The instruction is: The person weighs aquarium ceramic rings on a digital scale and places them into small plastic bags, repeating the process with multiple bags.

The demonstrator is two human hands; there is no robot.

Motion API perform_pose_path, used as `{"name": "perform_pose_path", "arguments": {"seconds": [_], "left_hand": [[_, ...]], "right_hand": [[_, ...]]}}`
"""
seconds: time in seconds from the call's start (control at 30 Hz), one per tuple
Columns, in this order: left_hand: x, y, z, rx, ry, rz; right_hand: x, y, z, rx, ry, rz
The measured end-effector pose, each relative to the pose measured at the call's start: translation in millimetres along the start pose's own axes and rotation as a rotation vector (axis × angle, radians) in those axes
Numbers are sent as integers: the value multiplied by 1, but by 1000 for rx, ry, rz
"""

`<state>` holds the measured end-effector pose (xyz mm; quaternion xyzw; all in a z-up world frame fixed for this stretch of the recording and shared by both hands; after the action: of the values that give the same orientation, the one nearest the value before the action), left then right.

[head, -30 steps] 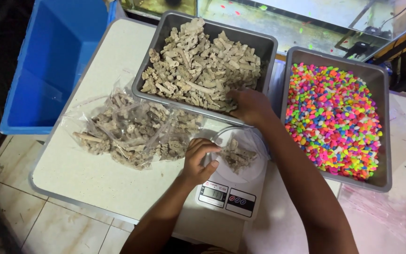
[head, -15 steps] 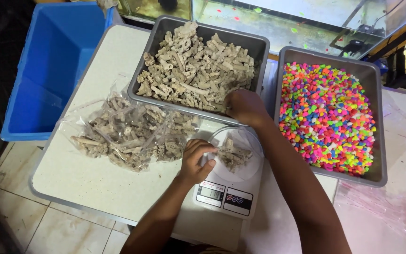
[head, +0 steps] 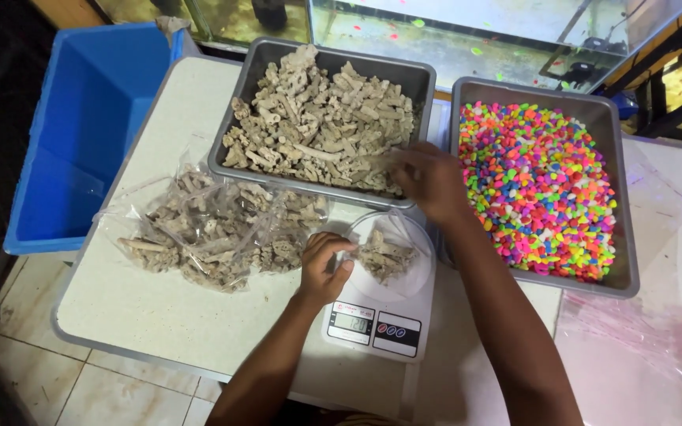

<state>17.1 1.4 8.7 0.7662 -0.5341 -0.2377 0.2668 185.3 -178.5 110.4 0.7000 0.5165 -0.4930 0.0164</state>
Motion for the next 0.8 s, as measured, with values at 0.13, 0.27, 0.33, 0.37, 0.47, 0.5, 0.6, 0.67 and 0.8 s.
{"name": "perform_pose_path", "arguments": {"seconds": [0.13,0.27,0.33,0.37,0.47,0.5,0.6,0.67,0.8], "left_hand": [[1,-1,1,-18,8,23],[4,0,1,-10,-15,18],[6,0,2,-4,-24,10],[8,-2,5,16,-54,-77],[7,7,3,50,-97,-192],[7,12,0,68,-109,-218],[8,8,3,89,-100,-272],[8,10,2,92,-90,-272],[7,7,2,88,-70,-289]], "right_hand": [[-35,-29,46,44,164,-52],[-67,-56,104,141,280,29],[-83,-78,123,178,285,72],[-89,-95,128,179,247,64],[-93,-122,144,205,182,49],[-92,-127,149,229,157,49],[-81,-134,152,161,148,240],[-82,-140,151,156,155,322],[-79,-141,148,132,164,494]]}}
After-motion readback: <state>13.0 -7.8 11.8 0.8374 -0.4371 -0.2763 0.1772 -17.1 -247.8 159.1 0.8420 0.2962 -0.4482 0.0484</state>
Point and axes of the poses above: each hand's wrist, its own z-axis away from the middle knuckle, its own x-axis out of the palm, y = z × x, the point moved 2 cm from there along -z, towards the middle knuckle, and after that the axes turned 4 degrees about z, right-handed, at the moved point
